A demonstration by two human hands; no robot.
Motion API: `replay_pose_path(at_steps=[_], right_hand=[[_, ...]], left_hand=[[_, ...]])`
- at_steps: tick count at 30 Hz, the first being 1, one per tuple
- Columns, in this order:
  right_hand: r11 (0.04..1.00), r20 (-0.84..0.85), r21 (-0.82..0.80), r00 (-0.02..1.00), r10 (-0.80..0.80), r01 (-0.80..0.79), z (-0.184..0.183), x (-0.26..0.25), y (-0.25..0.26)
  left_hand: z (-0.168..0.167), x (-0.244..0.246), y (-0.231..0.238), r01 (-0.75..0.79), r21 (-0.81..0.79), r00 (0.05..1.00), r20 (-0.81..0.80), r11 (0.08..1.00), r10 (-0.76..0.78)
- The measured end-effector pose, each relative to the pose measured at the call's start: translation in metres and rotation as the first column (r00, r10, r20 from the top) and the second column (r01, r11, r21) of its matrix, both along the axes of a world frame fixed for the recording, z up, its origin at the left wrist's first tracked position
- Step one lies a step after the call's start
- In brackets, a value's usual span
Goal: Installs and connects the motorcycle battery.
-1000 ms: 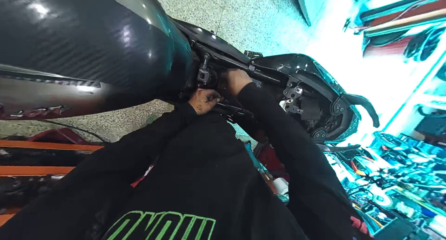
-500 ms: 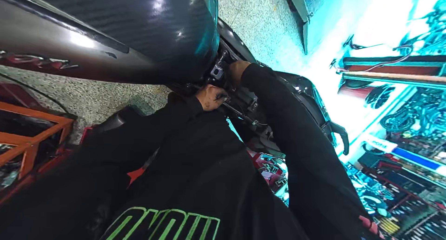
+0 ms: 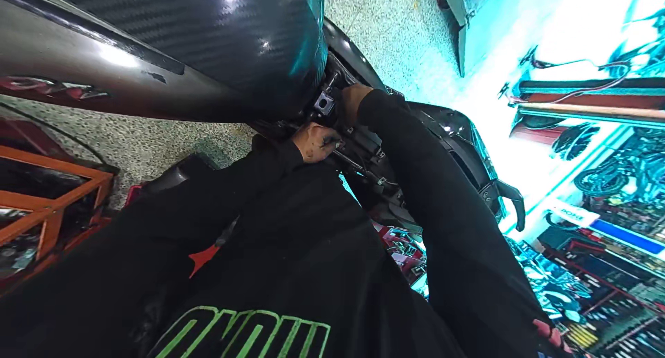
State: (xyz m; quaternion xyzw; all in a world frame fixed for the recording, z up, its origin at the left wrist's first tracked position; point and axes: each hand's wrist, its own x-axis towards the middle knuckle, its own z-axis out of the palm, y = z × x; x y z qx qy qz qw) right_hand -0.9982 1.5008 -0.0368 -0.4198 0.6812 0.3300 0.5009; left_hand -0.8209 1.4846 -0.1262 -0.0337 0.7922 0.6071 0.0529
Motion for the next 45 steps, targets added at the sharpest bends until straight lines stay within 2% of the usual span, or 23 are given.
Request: replay_pose_path(at_steps=[4, 16, 21, 25, 31, 37, 41, 45], right_hand=[[0.998, 0.051, -0.052, 0.998, -0.024, 0.027, -0.001, -0.007, 0.008], [0.955, 0.195, -0.273, 0.965, 0.177, -0.12, -0.027, -0.035, 0.048], [0.943, 0.23, -0.317, 0.956, 0.182, -0.104, -0.019, -0.036, 0.053], [0.928, 0.225, -0.341, 0.945, 0.238, -0.153, -0.019, -0.034, 0.057], [0.846, 0.287, -0.532, 0.933, 0.218, -0.034, -0.025, -0.043, 0.084], [0.853, 0.259, -0.522, 0.949, 0.178, -0.017, -0.022, -0.039, 0.092], [0.823, 0.272, -0.568, 0.947, 0.171, 0.015, -0.017, -0.037, 0.097], [0.809, 0.271, -0.584, 0.955, 0.118, 0.066, -0.021, -0.036, 0.101]], left_hand=[[0.002, -0.002, 0.0, -0.011, 0.0, 1.0, 0.006, 1.0, 0.011], [0.006, -0.003, -0.001, -0.005, -0.006, 0.999, 0.039, 1.0, 0.005], [0.003, -0.003, 0.0, -0.009, -0.008, 1.0, 0.03, 1.0, 0.009], [0.006, -0.006, 0.0, 0.001, -0.03, 0.998, 0.062, 1.0, 0.001], [0.004, -0.005, 0.001, -0.006, -0.033, 0.998, 0.055, 0.999, 0.008], [0.008, -0.007, -0.001, 0.022, -0.031, 0.992, 0.123, 0.999, -0.018], [0.007, -0.009, 0.0, 0.017, -0.036, 0.991, 0.134, 0.999, -0.011], [0.011, -0.017, 0.001, -0.014, -0.002, 0.969, 0.245, 1.0, 0.014]])
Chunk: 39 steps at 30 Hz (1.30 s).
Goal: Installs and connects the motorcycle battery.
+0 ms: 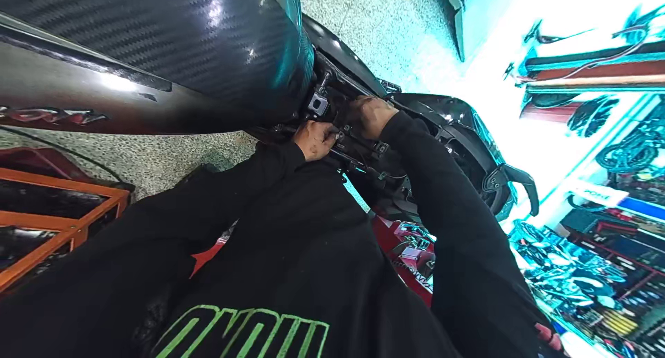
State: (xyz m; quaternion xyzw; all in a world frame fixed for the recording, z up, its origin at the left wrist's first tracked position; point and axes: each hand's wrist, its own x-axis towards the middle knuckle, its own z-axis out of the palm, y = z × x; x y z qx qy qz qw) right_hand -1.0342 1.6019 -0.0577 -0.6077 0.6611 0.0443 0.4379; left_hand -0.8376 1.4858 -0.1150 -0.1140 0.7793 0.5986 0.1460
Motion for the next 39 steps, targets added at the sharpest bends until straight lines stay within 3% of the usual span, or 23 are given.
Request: replay_pose_path(at_steps=[4, 9, 13, 16, 18, 20, 23, 25, 27, 31, 35, 37, 39], right_hand=[[0.951, -0.065, -0.076, 0.951, -0.304, 0.299, 0.008, 0.007, 0.01], [0.662, -0.056, -0.25, 0.672, -0.739, 0.707, 0.042, 0.039, 0.045], [0.393, 0.116, -0.072, 0.399, -0.91, 0.917, 0.064, 0.07, 0.083], [0.172, 0.3, 0.116, 0.131, -0.945, 0.978, 0.062, 0.09, 0.098], [0.104, 0.373, 0.168, 0.034, -0.927, 0.98, 0.057, 0.101, 0.097], [0.113, 0.371, 0.135, 0.056, -0.927, 0.984, 0.051, 0.109, 0.09], [0.24, 0.176, 0.007, 0.236, -0.956, 0.971, 0.049, 0.116, 0.074], [0.284, 0.106, -0.035, 0.287, -0.952, 0.958, 0.048, 0.118, 0.065], [0.243, 0.126, -0.018, 0.243, -0.962, 0.97, 0.05, 0.122, 0.057], [0.065, 0.284, -0.022, 0.069, -0.956, 0.998, 0.051, 0.131, 0.052], [-0.117, 0.429, 0.076, -0.138, -0.893, 0.99, 0.049, 0.149, 0.054], [-0.136, 0.477, 0.137, -0.186, -0.859, 0.981, 0.039, 0.161, 0.054], [-0.127, 0.442, 0.095, -0.156, -0.883, 0.987, 0.027, 0.173, 0.052]], left_hand=[[0.013, -0.018, 0.007, -0.122, 0.061, 0.979, 0.172, 0.991, 0.11], [0.018, -0.022, 0.011, -0.125, 0.002, 0.966, 0.226, 0.992, 0.122], [0.018, -0.014, 0.012, -0.176, -0.01, 0.966, 0.193, 0.984, 0.175], [0.016, -0.009, 0.011, -0.186, -0.012, 0.972, 0.143, 0.983, 0.185], [0.013, -0.007, 0.011, -0.173, 0.012, 0.979, 0.11, 0.985, 0.171], [0.007, -0.007, 0.008, -0.13, 0.037, 0.986, 0.11, 0.991, 0.125], [0.01, -0.004, 0.005, -0.1, 0.064, 0.991, 0.094, 0.993, 0.093], [0.01, -0.005, 0.002, -0.072, 0.077, 0.995, 0.08, 0.994, 0.066], [0.009, -0.007, -0.001, -0.034, 0.085, 0.997, 0.078, 0.996, 0.027], [0.008, -0.011, -0.004, 0.014, 0.103, 0.993, 0.119, 0.995, -0.026], [0.019, -0.024, -0.015, 0.002, 0.3, 0.929, 0.352, 0.954, -0.113], [0.025, -0.03, -0.018, -0.041, 0.391, 0.878, 0.454, 0.919, -0.154], [0.029, -0.035, -0.018, -0.106, 0.436, 0.842, 0.518, 0.894, -0.153]])
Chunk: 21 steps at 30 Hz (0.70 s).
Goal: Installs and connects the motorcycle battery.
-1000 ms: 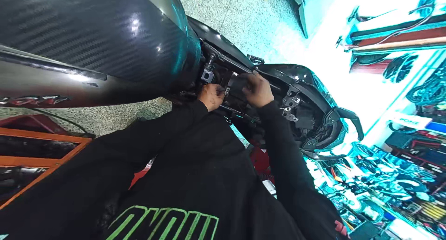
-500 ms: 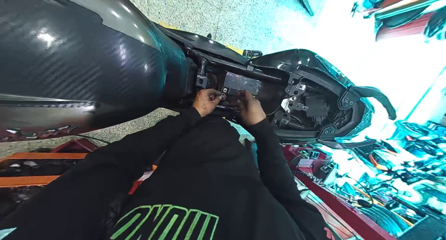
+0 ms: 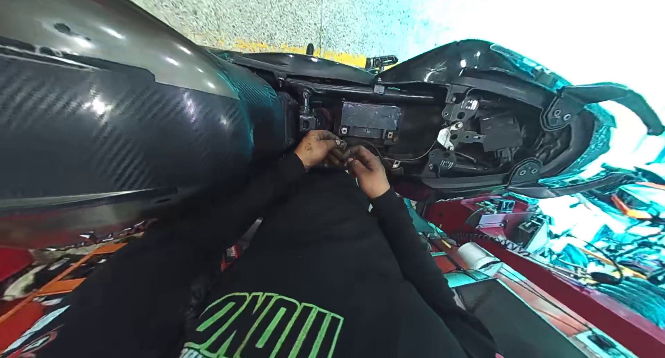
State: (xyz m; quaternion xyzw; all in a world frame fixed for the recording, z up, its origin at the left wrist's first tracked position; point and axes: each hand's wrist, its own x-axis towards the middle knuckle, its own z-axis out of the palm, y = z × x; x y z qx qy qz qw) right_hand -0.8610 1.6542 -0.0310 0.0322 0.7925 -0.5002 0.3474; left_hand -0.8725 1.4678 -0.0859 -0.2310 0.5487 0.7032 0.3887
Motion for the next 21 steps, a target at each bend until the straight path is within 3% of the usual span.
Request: replay_pose_path(at_steps=[6, 10, 13, 17, 19, 21], right_hand=[[0.946, -0.313, 0.287, 0.918, 0.244, -0.153, -0.014, 0.017, -0.019], [0.866, -0.288, 0.469, 0.896, 0.337, -0.175, -0.009, 0.013, -0.04], [0.869, -0.391, 0.487, 0.868, 0.305, -0.086, 0.007, 0.01, -0.04], [0.882, -0.295, 0.455, 0.915, 0.277, -0.12, 0.009, 0.011, -0.044], [0.889, -0.296, 0.441, 0.914, 0.277, -0.126, 0.006, 0.011, -0.044], [0.906, -0.347, 0.409, 0.901, 0.262, -0.106, -0.001, 0.015, -0.043]], left_hand=[[0.006, 0.002, 0.005, -0.127, 0.045, 0.984, 0.128, 0.991, 0.12], [0.01, 0.007, 0.006, -0.17, -0.016, 0.983, 0.059, 0.985, 0.171], [0.032, 0.003, 0.021, -0.177, -0.068, 0.984, -0.022, 0.982, 0.176], [0.006, 0.014, 0.017, -0.228, 0.002, 0.969, -0.098, 0.974, 0.227], [-0.005, 0.015, 0.008, -0.078, 0.064, 0.968, -0.232, 0.995, 0.091], [-0.033, 0.014, -0.014, 0.209, 0.046, 0.871, -0.463, 0.977, -0.164]])
